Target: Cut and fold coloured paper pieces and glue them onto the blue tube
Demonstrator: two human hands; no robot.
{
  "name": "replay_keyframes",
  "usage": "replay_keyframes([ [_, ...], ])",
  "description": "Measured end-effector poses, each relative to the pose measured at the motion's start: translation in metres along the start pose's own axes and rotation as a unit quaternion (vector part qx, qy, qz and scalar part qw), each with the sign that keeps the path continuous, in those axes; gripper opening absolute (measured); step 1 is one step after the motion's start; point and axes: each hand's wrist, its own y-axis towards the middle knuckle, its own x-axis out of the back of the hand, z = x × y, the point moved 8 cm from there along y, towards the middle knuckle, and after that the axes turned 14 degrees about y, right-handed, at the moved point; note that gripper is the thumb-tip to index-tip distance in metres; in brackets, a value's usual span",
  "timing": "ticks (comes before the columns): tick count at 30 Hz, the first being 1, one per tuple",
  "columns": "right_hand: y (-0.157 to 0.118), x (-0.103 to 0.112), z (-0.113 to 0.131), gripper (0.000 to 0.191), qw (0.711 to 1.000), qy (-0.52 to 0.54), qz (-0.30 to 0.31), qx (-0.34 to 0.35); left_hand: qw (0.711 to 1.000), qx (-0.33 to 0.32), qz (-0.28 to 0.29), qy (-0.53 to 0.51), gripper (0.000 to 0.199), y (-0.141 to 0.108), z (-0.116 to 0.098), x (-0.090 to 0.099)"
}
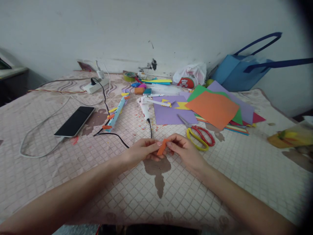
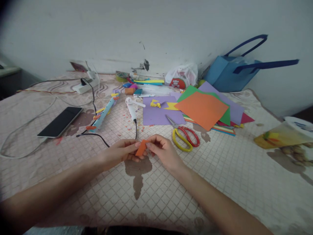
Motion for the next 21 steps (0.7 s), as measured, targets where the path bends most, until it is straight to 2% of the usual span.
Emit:
replay_keyframes([
  [4,-0.0001,-0.0009,-0.0008,0.012,1.000,-0.016,0.010,0.000,1.000,-0.003,0.016,0.011,0.034,-0.0003,0.0002,-0.0014],
  [13,-0.0011,0.0025,0.0022,0.019,0.999,0.032,-0.028,0.005,1.000,0.007,-0.019,-0.003,0.034,-0.0016,-0.0015,0.0045],
  [21,-0.0012,0.0002,0.0012,0.013,0.999,0.032,-0.004,0.003,1.000,0.001,-0.002,0.008,0.031,-0.0023,-0.0047,0.0017],
])
